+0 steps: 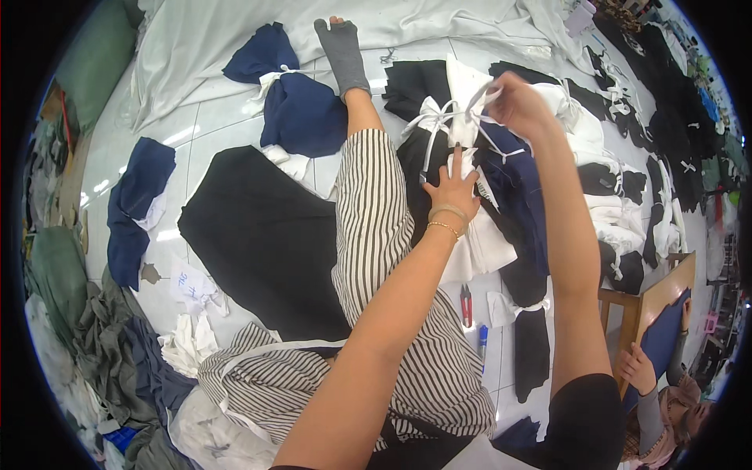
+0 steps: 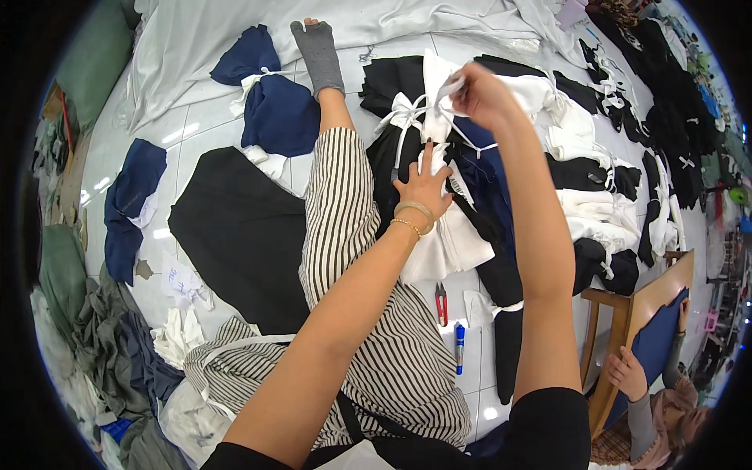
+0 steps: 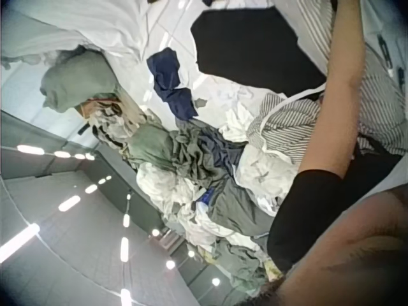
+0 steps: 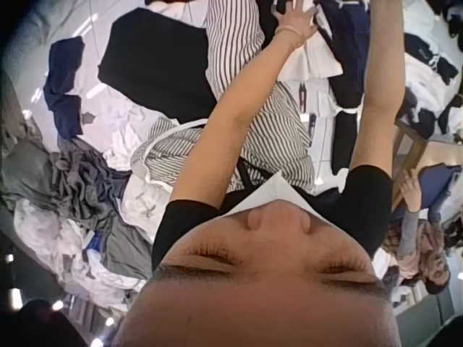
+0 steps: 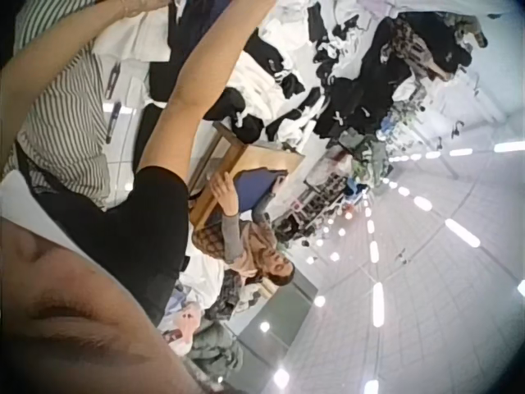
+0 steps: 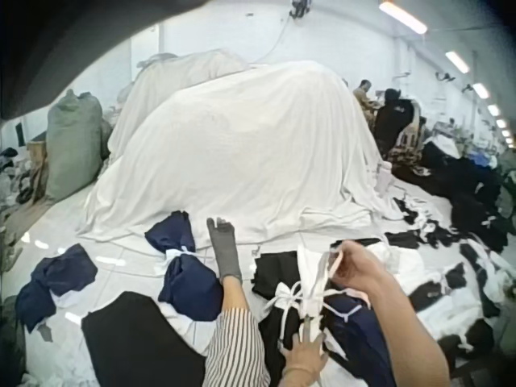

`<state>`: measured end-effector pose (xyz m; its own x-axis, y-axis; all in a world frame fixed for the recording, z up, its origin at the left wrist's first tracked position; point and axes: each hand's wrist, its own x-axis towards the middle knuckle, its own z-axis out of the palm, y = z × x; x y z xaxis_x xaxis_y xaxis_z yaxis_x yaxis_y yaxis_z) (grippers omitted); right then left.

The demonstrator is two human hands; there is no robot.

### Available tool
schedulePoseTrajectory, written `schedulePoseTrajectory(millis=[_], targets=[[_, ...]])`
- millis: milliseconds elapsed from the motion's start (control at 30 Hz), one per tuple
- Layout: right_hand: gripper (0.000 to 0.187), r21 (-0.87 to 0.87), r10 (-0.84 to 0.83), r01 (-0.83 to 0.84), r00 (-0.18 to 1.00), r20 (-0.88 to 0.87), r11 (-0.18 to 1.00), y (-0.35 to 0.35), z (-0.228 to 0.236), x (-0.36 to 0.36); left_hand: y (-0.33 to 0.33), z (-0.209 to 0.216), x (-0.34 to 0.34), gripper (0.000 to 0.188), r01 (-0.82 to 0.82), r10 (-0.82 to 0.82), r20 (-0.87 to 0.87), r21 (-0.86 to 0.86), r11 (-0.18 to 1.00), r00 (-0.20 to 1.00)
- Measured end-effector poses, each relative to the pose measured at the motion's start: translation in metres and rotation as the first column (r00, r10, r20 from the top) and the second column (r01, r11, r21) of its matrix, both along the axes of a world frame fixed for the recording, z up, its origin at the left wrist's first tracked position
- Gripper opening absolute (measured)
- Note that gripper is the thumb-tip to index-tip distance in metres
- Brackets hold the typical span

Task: The person sits on the floor and bundles folded garments with white ribbons. They write on small white tags with a blue marker and attach the tags to the bundles. The person handles several dark-colored garments and places the finished bundles aside.

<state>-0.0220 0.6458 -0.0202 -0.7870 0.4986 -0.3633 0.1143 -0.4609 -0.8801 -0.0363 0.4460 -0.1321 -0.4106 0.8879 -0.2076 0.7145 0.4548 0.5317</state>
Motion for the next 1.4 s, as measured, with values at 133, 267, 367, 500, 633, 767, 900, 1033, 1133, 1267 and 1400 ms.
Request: schedulePoseTrajectory(millis=[133,267,367,500,633,767,900,1033,1133,1267,1400], targets=[[0.025,0.249,-0.004,0.124,0.901,-0.433,0.960,0.062,0.102,0.009,0.004,0.003,0.004,0.051,0.035,-0.035,0.011,0.001,0.999,0.999],[0.054,0.818,-0.019,0.051,0.999,-0.049,0.573,0.023,0.115,-0.027,0.001,-0.001,-0.002,0.048,0.023,-0.023,0.025,0.001,1.000,0.999],[0.034,0.916,-0.081,-0.268,0.949,0.304,0.300,0.015,0.081,-0.026,-0.001,-0.003,-0.007,0.048,0.016,-0.016,0.026,-0.009,1.000,1.000],[0.048,0.601,-0.133,-0.798,0.591,0.795,0.045,0.018,-0.030,0.013,0.008,-0.002,0.004,0.049,0.043,-0.043,0.023,0.016,0.999,0.999],[0.035,0.466,0.143,-0.720,0.607,0.781,0.514,-0.031,-0.043,0.020,-0.001,-0.007,-0.006,0.050,0.022,-0.022,0.024,0.006,1.000,0.999],[0.024,0.444,0.351,-0.439,0.897,0.269,0.781,0.005,0.022,0.040,-0.005,-0.007,-0.010,0.050,-0.005,0.005,0.009,-0.003,1.000,1.000],[0.017,0.150,-0.190,0.313,0.824,-0.534,0.938,0.170,0.086,0.204,0.013,-0.001,0.014,0.048,0.060,-0.063,0.048,0.052,0.997,0.997],[0.042,0.242,-0.992,0.967,0.101,-0.070,0.081,0.147,0.097,0.216,0.000,-0.009,-0.004,0.048,0.011,-0.012,0.035,0.016,1.000,0.999],[0.059,0.917,-0.989,0.387,-0.143,-0.042,-0.094,0.111,0.065,0.220,0.003,-0.004,-0.001,0.048,0.008,-0.008,0.018,0.012,1.000,1.000],[0.084,0.824,-0.554,-0.440,0.611,0.565,0.356,0.009,-0.048,0.133,-0.004,-0.006,-0.004,0.046,0.004,-0.003,-0.005,0.071,0.997,1.000],[0.103,0.765,-0.630,-0.609,0.513,0.583,0.211,-0.046,-0.108,0.101,-0.002,-0.005,0.012,0.053,-0.064,0.068,-0.031,0.111,0.992,0.997]])
